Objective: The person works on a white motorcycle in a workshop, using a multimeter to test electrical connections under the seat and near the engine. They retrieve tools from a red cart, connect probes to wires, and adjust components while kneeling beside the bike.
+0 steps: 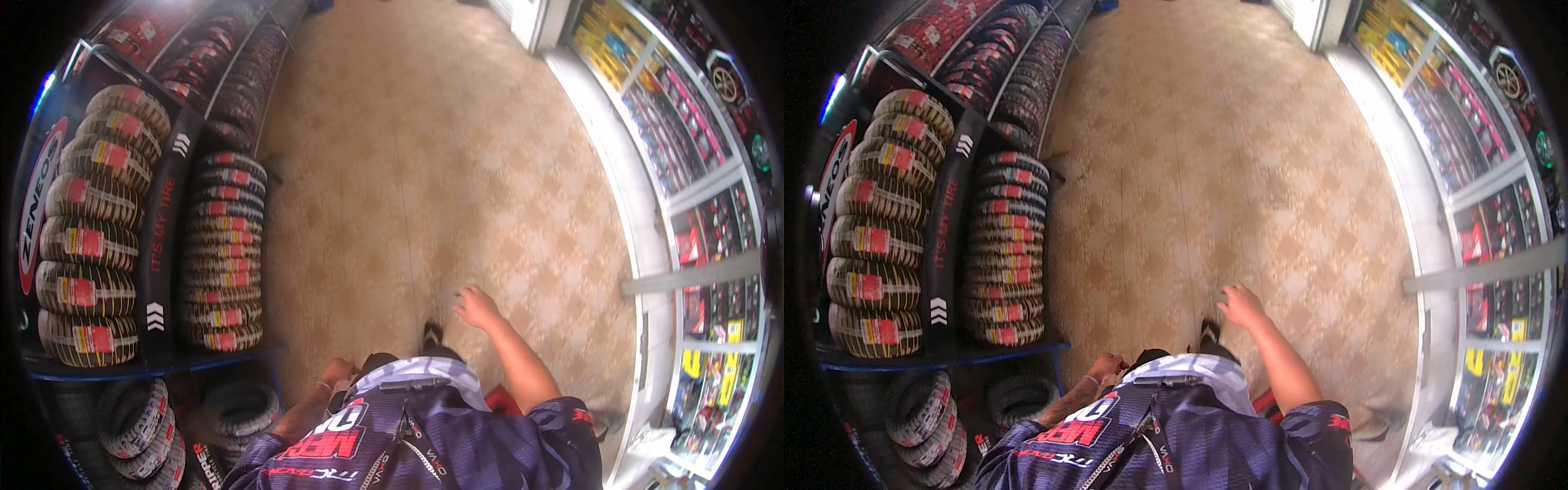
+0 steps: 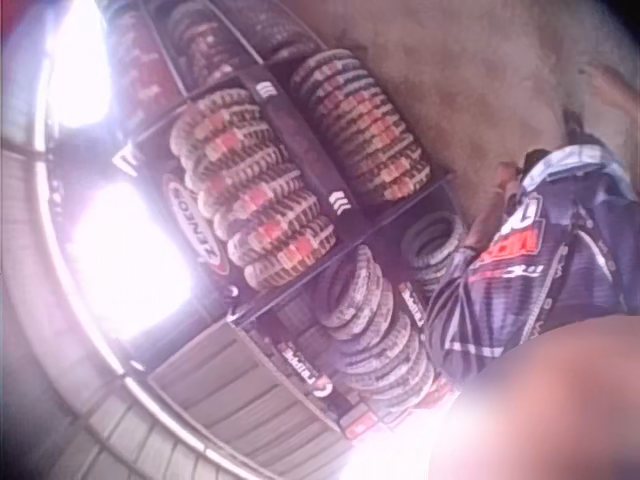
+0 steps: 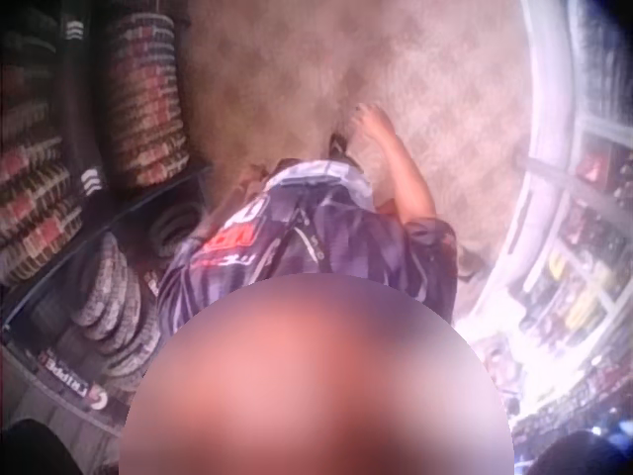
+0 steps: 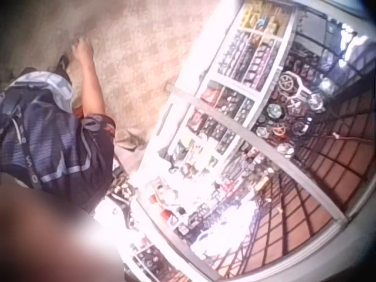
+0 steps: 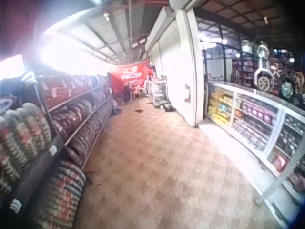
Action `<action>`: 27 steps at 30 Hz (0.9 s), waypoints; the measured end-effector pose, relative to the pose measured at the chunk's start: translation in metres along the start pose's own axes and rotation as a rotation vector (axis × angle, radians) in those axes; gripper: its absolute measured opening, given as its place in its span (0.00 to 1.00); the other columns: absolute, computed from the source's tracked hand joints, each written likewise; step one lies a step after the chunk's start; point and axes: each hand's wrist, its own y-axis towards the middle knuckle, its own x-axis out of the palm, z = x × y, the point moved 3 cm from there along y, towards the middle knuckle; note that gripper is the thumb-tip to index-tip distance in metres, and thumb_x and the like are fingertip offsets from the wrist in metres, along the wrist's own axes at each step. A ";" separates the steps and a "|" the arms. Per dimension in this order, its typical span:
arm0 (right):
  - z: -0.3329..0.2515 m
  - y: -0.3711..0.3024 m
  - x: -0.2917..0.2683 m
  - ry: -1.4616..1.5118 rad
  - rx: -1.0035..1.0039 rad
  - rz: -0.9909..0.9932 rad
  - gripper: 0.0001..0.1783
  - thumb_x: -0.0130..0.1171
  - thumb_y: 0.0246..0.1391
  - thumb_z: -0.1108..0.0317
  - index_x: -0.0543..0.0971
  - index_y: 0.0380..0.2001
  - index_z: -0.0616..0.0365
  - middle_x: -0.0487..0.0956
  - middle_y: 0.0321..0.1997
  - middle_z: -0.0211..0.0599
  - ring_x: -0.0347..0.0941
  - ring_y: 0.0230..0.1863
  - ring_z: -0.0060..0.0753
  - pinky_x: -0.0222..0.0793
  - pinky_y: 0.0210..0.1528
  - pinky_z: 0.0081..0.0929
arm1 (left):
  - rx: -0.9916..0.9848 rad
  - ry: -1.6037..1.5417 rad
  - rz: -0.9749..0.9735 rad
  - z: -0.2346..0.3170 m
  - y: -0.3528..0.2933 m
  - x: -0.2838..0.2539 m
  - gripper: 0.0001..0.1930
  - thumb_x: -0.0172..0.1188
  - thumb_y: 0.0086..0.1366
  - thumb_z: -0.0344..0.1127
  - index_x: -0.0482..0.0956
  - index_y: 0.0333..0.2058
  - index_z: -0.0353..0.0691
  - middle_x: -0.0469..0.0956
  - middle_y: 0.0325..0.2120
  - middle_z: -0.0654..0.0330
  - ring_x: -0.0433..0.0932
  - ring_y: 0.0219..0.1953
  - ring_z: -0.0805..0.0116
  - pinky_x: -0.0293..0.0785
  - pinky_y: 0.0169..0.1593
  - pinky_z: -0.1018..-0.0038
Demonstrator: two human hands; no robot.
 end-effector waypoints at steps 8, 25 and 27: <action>-0.042 0.281 -0.171 0.267 -0.125 0.213 0.23 0.65 0.58 0.58 0.78 0.52 0.59 0.80 0.53 0.49 0.80 0.50 0.47 0.76 0.52 0.38 | 0.376 0.610 0.060 0.192 0.171 -0.152 0.14 0.56 0.61 0.41 0.87 0.42 0.52 0.86 0.35 0.60 0.85 0.36 0.61 0.80 0.42 0.66; 0.222 0.404 -0.134 0.267 1.095 -0.446 0.27 0.57 0.61 0.54 0.77 0.57 0.61 0.77 0.60 0.54 0.72 0.63 0.52 0.67 0.63 0.43 | -0.047 -0.336 0.071 0.359 0.508 -0.478 0.21 0.63 0.59 0.51 0.85 0.30 0.34 0.83 0.25 0.53 0.81 0.26 0.64 0.77 0.34 0.64; 0.227 0.501 -0.163 0.249 1.013 -0.437 0.27 0.56 0.61 0.54 0.77 0.57 0.61 0.77 0.60 0.55 0.72 0.63 0.52 0.67 0.63 0.44 | -0.024 -0.306 -0.023 0.367 0.555 -0.502 0.21 0.63 0.61 0.50 0.85 0.30 0.34 0.82 0.23 0.55 0.80 0.26 0.65 0.77 0.34 0.64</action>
